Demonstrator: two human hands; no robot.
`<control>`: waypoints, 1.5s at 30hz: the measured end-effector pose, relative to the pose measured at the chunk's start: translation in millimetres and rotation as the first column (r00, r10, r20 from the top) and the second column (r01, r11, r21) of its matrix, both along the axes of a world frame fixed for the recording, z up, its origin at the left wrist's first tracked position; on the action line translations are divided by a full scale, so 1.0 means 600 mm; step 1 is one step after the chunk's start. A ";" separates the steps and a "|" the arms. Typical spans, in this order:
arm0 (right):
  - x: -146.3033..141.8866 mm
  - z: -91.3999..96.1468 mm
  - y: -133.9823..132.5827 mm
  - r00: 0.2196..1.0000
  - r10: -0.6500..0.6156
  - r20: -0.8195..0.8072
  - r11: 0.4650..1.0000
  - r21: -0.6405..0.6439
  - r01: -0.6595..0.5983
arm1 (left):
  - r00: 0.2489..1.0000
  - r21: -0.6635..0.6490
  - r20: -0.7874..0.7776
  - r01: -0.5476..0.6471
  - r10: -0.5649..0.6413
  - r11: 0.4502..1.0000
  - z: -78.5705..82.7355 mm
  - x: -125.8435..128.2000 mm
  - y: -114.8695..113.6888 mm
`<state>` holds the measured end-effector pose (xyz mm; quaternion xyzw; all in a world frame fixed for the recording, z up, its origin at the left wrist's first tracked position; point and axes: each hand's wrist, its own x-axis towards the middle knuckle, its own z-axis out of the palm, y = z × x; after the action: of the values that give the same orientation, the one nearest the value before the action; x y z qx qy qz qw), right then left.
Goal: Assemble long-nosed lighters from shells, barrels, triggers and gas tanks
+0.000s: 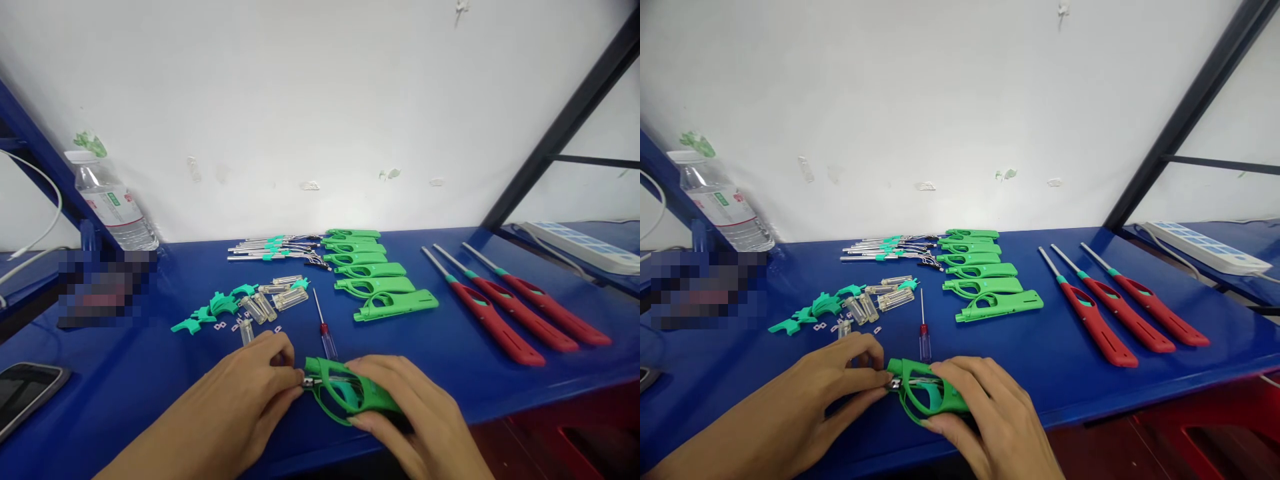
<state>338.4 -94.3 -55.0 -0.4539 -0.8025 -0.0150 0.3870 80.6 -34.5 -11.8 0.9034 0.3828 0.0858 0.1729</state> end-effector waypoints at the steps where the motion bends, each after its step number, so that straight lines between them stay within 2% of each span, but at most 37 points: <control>1: 0.000 0.000 0.000 1.000 0.000 0.001 1.000 -0.002 0.000 | 1.000 -0.002 0.009 0.000 0.000 1.000 -0.002 0.001 0.001; 6: -0.001 0.002 -0.001 1.000 -0.001 -0.014 1.000 -0.013 0.001 | 0.999 -0.038 0.019 0.034 -0.034 0.999 -0.001 0.004 0.010; 10: -0.001 0.002 -0.004 1.000 -0.001 -0.027 1.000 -0.025 0.000 | 0.995 -0.116 0.073 0.075 -0.067 0.990 0.008 -0.017 0.004; 14: -0.002 0.002 -0.004 0.999 -0.005 -0.041 0.999 -0.034 0.004 | 0.997 -0.151 0.056 0.066 -0.058 0.986 0.011 -0.038 -0.006; 20: -0.003 0.003 -0.004 0.999 -0.006 -0.037 1.000 -0.025 0.005 | 0.996 -0.213 0.033 0.084 -0.078 0.973 0.014 -0.028 -0.003; 28: -0.003 0.002 -0.006 0.999 -0.003 -0.045 0.999 -0.045 0.001 | 0.997 -0.167 0.024 0.082 -0.079 0.983 0.015 -0.019 -0.002; 33: -0.002 0.004 -0.004 0.998 0.002 -0.063 0.999 -0.053 -0.005 | 0.996 -0.153 0.070 0.071 -0.061 0.986 0.014 -0.017 -0.003; 39: -0.004 0.003 -0.003 0.997 0.009 -0.082 0.997 -0.073 -0.015 | 0.995 -0.131 0.092 0.044 -0.032 0.990 0.002 -0.024 -0.006; 45: 0.018 -0.003 -0.013 0.988 0.016 -0.154 1.000 -0.013 -0.018 | 0.997 -0.094 0.073 0.007 0.000 0.996 -0.003 -0.028 -0.013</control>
<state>349.0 -102.2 -56.5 -0.4496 -0.7742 0.0288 0.4446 63.9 -42.5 -13.9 0.8911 0.3784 0.1002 0.2294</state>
